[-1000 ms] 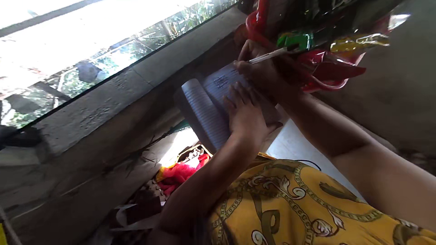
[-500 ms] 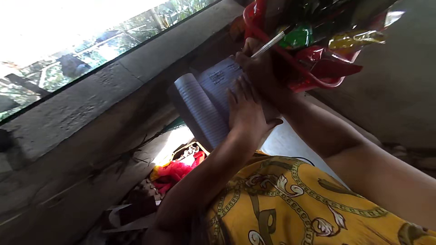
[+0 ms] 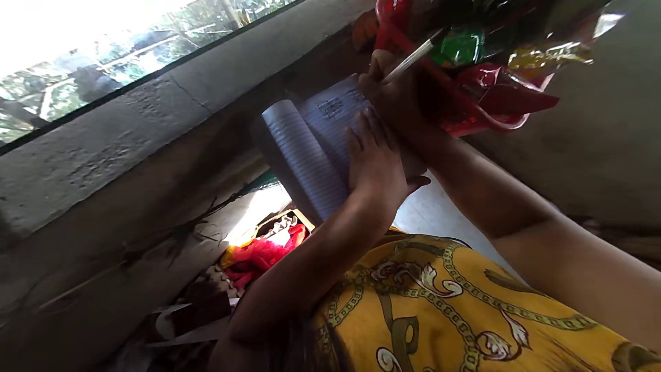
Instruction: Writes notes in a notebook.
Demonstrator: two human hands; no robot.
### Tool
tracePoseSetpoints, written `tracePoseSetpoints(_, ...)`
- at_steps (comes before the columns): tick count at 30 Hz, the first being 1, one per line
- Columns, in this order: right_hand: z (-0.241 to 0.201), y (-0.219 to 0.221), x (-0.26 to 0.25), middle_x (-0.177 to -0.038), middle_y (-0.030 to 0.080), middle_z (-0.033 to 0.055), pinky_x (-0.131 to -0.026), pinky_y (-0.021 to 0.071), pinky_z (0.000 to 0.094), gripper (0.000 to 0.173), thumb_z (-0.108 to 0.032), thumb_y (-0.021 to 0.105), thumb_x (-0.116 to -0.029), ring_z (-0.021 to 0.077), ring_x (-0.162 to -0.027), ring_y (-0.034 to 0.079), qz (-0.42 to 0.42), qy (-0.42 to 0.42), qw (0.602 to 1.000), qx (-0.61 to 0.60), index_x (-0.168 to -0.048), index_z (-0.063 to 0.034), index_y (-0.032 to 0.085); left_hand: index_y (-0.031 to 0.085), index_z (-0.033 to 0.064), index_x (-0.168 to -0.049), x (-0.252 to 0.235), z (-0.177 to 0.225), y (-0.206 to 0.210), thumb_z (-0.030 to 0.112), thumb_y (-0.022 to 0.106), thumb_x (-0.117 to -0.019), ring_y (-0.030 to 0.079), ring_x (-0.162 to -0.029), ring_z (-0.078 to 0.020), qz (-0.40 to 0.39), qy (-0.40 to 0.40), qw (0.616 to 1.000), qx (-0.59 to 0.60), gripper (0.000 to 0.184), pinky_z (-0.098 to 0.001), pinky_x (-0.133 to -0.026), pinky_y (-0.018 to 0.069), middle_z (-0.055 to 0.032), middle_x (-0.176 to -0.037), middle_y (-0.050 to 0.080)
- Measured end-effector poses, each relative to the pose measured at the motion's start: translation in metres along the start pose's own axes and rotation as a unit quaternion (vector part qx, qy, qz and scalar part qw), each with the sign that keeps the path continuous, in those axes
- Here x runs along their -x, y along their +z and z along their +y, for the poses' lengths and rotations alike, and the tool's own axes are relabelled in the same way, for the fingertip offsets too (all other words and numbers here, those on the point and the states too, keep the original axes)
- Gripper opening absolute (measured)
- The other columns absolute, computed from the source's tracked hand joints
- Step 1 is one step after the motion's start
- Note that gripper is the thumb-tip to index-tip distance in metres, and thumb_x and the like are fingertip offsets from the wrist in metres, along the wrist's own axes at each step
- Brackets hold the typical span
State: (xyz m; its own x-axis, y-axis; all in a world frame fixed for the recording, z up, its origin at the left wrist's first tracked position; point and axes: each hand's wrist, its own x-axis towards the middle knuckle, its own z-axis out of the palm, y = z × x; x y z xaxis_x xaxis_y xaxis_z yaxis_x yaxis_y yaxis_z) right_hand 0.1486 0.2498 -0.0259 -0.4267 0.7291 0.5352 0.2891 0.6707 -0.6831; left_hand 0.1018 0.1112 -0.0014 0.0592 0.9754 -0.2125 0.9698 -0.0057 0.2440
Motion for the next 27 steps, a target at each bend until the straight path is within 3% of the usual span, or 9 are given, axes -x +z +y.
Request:
tracePoseSetpoints(10,0.000,0.004,0.000,-0.061,0.041,-0.0092,-0.053,0.0333,0.0152,0.026,-0.003,0.059,-0.0891,-0.0024,-0.054,0.038,0.059,-0.006,0.998,0.013,-0.070,-0.0136,0.044,0.008,-0.0077,-0.160,0.000,0.001,-0.003,0.088,0.050,-0.0808,0.000,-0.157,-0.0421,-0.013,0.000,1.000,-0.009,0.131,-0.0623,-0.122,0.0058,-0.0295,-0.168,0.003)
tracePoseSetpoints(20,0.005,0.001,-0.001,-0.061,0.040,-0.0070,-0.053,0.0314,0.0183,0.025,-0.005,0.058,-0.0885,0.0003,-0.054,0.038,0.032,-0.026,0.996,0.074,-0.068,-0.0128,0.045,0.008,-0.0073,-0.160,-0.001,0.001,-0.002,0.086,0.053,-0.0806,0.000,-0.157,-0.0418,-0.006,-0.001,1.000,-0.002,0.131,-0.0619,-0.123,0.0050,-0.0292,-0.168,0.002)
tracePoseSetpoints(24,0.005,0.002,0.001,-0.063,0.041,-0.0070,-0.055,0.0340,0.0166,0.023,-0.003,0.058,-0.0898,-0.0004,-0.056,0.040,0.043,-0.025,0.998,0.033,-0.072,-0.0109,0.047,0.010,-0.0074,-0.160,0.001,0.001,-0.003,0.085,0.055,-0.0805,0.001,-0.157,-0.0425,-0.008,-0.003,1.000,0.006,0.130,-0.0623,-0.122,0.0065,-0.0297,-0.168,0.003)
tracePoseSetpoints(27,-0.005,-0.003,0.003,-0.069,0.049,-0.0060,-0.056,0.0403,0.0170,0.019,-0.006,0.059,-0.0935,0.0003,-0.059,0.047,0.027,-0.014,0.999,-0.031,-0.077,-0.0112,0.050,0.003,-0.0072,-0.160,0.002,0.000,-0.004,0.087,0.055,-0.0783,-0.002,-0.157,-0.0416,-0.014,-0.003,1.000,0.006,0.135,-0.0614,-0.123,0.0057,-0.0288,-0.168,-0.002)
